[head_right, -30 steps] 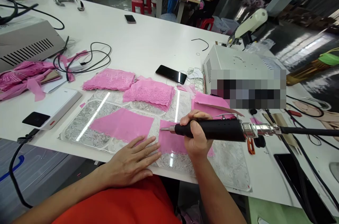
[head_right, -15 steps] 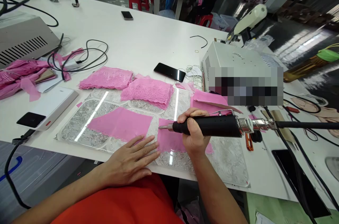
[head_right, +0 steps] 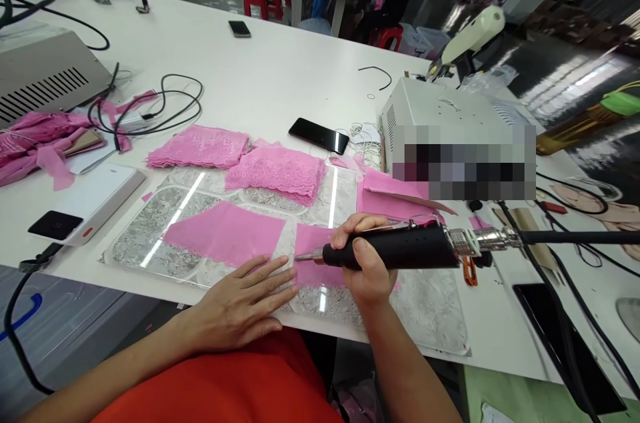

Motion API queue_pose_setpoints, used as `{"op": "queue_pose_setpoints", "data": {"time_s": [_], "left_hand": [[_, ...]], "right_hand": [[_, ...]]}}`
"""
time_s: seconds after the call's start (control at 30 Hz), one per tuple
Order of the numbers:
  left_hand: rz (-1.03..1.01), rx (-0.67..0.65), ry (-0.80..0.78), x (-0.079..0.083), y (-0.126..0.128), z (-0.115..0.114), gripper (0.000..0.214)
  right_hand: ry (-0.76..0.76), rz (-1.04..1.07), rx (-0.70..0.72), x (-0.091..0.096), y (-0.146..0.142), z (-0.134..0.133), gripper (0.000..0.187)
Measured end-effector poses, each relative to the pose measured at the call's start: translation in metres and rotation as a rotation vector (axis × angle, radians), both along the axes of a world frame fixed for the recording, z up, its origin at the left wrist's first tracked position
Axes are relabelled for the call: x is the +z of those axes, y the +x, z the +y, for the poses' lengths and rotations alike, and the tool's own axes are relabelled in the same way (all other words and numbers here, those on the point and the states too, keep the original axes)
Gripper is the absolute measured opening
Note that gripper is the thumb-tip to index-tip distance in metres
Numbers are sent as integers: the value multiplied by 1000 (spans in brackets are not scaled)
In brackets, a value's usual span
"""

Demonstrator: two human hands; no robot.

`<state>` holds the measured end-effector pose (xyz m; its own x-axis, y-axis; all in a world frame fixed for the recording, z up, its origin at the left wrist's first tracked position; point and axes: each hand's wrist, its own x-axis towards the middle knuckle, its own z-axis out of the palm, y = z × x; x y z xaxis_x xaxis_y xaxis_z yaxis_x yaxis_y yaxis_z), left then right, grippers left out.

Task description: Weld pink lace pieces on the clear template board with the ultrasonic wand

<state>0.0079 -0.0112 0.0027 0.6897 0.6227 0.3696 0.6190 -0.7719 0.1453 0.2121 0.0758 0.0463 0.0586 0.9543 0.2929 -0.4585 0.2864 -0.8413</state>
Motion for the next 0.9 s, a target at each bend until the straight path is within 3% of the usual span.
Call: {"op": "queue_pose_setpoints", "data": {"time_s": [0.43, 0.7, 0.9], "left_hand": [[-23, 3, 15, 4, -1, 1, 40], [-45, 103, 56, 18, 14, 29, 33], [-8, 111, 72, 13, 32, 50, 33]], "right_hand": [[26, 15, 3, 5, 1, 3, 10], [41, 52, -450, 22, 68, 13, 10], [12, 78, -585, 11, 100, 8, 12]]}}
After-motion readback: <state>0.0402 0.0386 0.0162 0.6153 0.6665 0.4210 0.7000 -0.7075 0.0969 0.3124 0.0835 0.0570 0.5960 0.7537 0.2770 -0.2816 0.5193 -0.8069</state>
